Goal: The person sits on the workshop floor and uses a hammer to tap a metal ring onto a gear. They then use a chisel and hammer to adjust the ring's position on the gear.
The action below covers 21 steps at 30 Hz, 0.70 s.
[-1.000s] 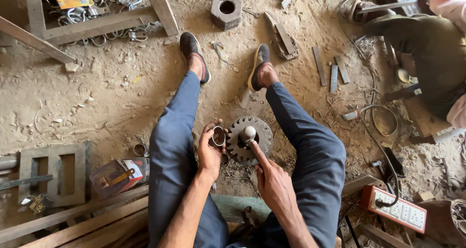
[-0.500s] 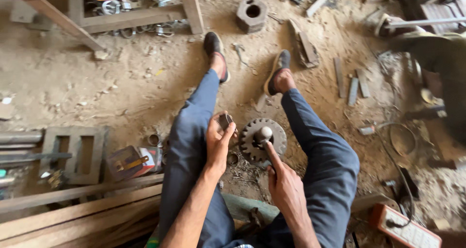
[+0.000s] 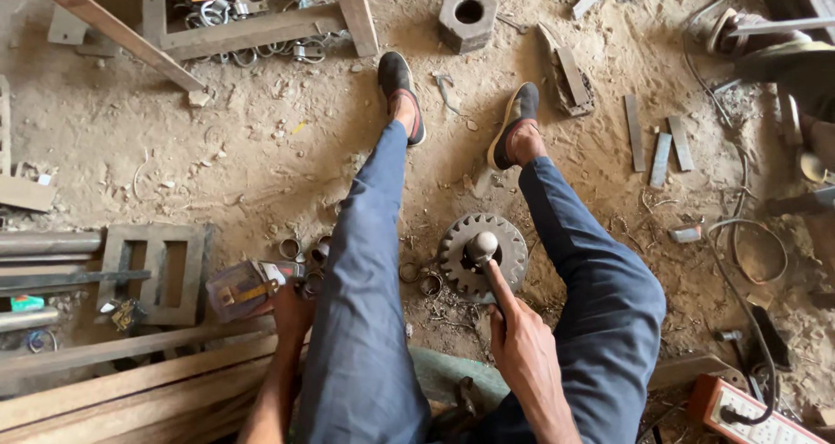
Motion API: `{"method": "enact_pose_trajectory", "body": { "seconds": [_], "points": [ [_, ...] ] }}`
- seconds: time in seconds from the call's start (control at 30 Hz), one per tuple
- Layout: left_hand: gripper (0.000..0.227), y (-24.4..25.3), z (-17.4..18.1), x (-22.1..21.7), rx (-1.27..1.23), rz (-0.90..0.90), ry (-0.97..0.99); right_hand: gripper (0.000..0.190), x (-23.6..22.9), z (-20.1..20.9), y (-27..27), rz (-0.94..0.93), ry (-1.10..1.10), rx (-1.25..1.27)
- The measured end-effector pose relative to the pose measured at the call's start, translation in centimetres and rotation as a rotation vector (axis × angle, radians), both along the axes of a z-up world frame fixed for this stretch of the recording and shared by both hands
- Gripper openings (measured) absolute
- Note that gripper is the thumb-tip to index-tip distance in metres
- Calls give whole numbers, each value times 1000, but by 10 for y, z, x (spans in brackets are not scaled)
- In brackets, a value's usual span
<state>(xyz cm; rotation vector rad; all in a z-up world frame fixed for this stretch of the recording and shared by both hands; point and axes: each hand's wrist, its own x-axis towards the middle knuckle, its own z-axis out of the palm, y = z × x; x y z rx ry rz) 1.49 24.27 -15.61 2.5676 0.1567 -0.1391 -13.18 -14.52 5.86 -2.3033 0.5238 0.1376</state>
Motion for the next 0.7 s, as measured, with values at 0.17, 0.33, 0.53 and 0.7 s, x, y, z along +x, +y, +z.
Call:
{"method": "enact_pose_trajectory", "body": {
  "seconds": [0.17,0.33,0.53,0.7],
  "points": [
    [34,15,-56,-9,201,-126,310,70,2,7,1,-15,19,45],
    [28,-3,-65,45,427,-162,386,76,9,12,-3,-24,84,65],
    [18,-89,-11,208,259,-217,-84,66,-19,-70,-5,47,277,110],
    [19,-226,-1,311,19,-587,-422,42,112,-201,-75,148,206,-57]
  ]
}}
